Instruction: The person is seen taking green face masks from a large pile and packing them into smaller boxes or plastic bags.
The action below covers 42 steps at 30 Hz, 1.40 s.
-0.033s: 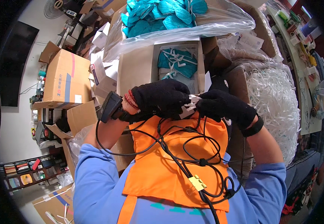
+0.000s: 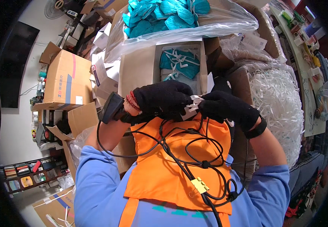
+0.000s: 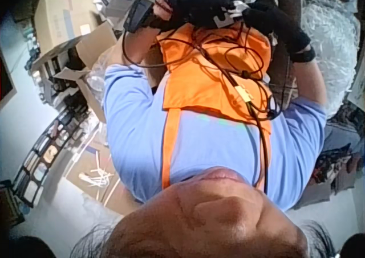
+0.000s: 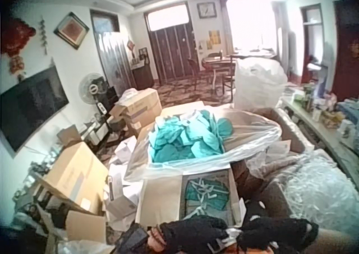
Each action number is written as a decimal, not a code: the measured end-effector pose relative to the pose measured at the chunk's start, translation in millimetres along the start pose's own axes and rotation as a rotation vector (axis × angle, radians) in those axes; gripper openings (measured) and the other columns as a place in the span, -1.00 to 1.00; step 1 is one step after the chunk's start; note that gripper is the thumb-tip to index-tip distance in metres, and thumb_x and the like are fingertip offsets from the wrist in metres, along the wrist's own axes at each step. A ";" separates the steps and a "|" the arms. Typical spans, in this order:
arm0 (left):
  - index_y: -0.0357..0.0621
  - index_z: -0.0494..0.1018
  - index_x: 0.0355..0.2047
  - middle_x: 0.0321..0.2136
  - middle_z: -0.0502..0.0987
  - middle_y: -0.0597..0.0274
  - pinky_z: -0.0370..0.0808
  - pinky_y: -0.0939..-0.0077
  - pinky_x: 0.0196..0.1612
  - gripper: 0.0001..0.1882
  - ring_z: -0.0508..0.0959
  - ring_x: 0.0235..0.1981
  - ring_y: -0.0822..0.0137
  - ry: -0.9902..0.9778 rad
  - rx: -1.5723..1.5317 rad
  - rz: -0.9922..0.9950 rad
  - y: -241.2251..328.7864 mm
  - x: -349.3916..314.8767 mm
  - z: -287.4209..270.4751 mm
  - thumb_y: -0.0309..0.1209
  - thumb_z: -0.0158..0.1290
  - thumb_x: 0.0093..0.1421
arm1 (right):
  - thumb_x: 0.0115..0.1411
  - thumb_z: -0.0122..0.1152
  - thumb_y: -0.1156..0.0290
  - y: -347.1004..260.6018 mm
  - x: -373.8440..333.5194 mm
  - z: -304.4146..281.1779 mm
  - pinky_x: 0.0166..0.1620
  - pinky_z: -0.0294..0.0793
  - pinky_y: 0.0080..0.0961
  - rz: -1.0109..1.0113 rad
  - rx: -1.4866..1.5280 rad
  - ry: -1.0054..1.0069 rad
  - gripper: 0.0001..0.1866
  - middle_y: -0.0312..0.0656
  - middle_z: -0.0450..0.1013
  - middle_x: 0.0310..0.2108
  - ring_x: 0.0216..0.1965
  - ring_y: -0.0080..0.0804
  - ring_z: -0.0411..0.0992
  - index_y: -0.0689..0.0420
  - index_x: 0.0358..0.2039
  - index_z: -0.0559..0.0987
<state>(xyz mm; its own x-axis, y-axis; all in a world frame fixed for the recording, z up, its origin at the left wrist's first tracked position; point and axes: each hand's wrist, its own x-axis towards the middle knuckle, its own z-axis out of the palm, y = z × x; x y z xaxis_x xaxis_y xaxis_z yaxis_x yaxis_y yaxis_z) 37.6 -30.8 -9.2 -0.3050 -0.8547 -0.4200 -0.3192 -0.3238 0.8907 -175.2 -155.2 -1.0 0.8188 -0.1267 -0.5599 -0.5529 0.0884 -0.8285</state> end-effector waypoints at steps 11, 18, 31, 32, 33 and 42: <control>-0.18 0.49 -0.08 -0.23 0.60 0.21 0.53 0.52 -0.21 -0.61 0.57 -0.30 0.42 -0.176 -0.120 -0.168 6.9 15.0 1.7 -0.17 0.08 0.21 | 0.31 0.07 0.21 4.8 2.0 -3.8 -0.59 0.26 -0.73 -0.060 -0.079 0.004 -0.69 -0.36 0.45 -0.56 -0.64 -0.71 0.32 0.24 -0.29 0.57; -0.18 0.51 -0.16 -0.37 0.58 0.23 0.50 0.55 -0.29 -0.64 0.56 -0.39 0.44 -0.133 -0.406 -0.131 -16.0 23.8 17.8 -0.13 0.02 0.26 | 0.32 0.03 0.24 11.4 9.8 -3.4 -0.56 0.32 -0.69 -0.248 -0.361 0.120 -0.70 -0.34 0.44 -0.60 -0.64 -0.68 0.35 0.22 -0.31 0.58; -0.20 0.42 -0.14 -0.40 0.48 0.13 0.50 0.40 -0.34 -0.72 0.50 -0.44 0.30 -0.095 -0.120 0.000 -9.7 19.4 21.9 -0.29 0.06 0.22 | 0.30 0.04 0.32 11.9 3.0 -4.0 -0.44 0.38 -0.48 -0.330 -0.476 0.250 -0.73 -0.17 0.47 -0.59 -0.59 -0.46 0.39 0.28 -0.33 0.57; -0.20 0.41 -0.14 -0.39 0.47 0.11 0.51 0.39 -0.34 -0.72 0.50 -0.42 0.28 -0.108 -0.272 -0.156 2.3 16.4 22.0 -0.30 0.06 0.22 | 0.29 0.06 0.32 14.5 3.2 -5.4 -0.44 0.38 -0.47 -0.333 -0.493 0.241 -0.74 -0.16 0.47 -0.59 -0.58 -0.45 0.40 0.28 -0.34 0.57; -0.20 0.41 -0.13 -0.39 0.47 0.12 0.51 0.39 -0.34 -0.73 0.50 -0.40 0.30 -0.094 -0.269 -0.156 6.3 15.5 21.9 -0.30 0.04 0.23 | 0.27 0.07 0.33 16.4 5.3 -6.8 -0.43 0.39 -0.46 -0.339 -0.512 0.226 -0.75 -0.16 0.47 -0.59 -0.57 -0.44 0.41 0.28 -0.34 0.57; -0.20 0.44 -0.12 -0.32 0.50 0.06 0.51 0.41 -0.28 -0.74 0.52 -0.36 0.19 0.099 0.213 0.180 -8.7 18.8 20.3 -0.35 0.03 0.23 | 0.10 0.32 0.36 30.1 1.2 -24.1 -0.27 0.46 -0.50 -0.522 -0.665 0.346 -0.66 -0.17 0.50 -0.32 -0.37 -0.47 0.48 0.19 -0.12 0.52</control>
<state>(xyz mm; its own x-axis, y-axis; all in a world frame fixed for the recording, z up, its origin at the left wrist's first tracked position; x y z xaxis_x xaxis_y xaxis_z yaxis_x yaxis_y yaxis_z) 16.4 -35.8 -28.4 -0.2883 -0.9294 -0.2305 -0.4520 -0.0801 0.8884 -194.6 -176.5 -26.7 0.9573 -0.2891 0.0056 -0.1881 -0.6373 -0.7473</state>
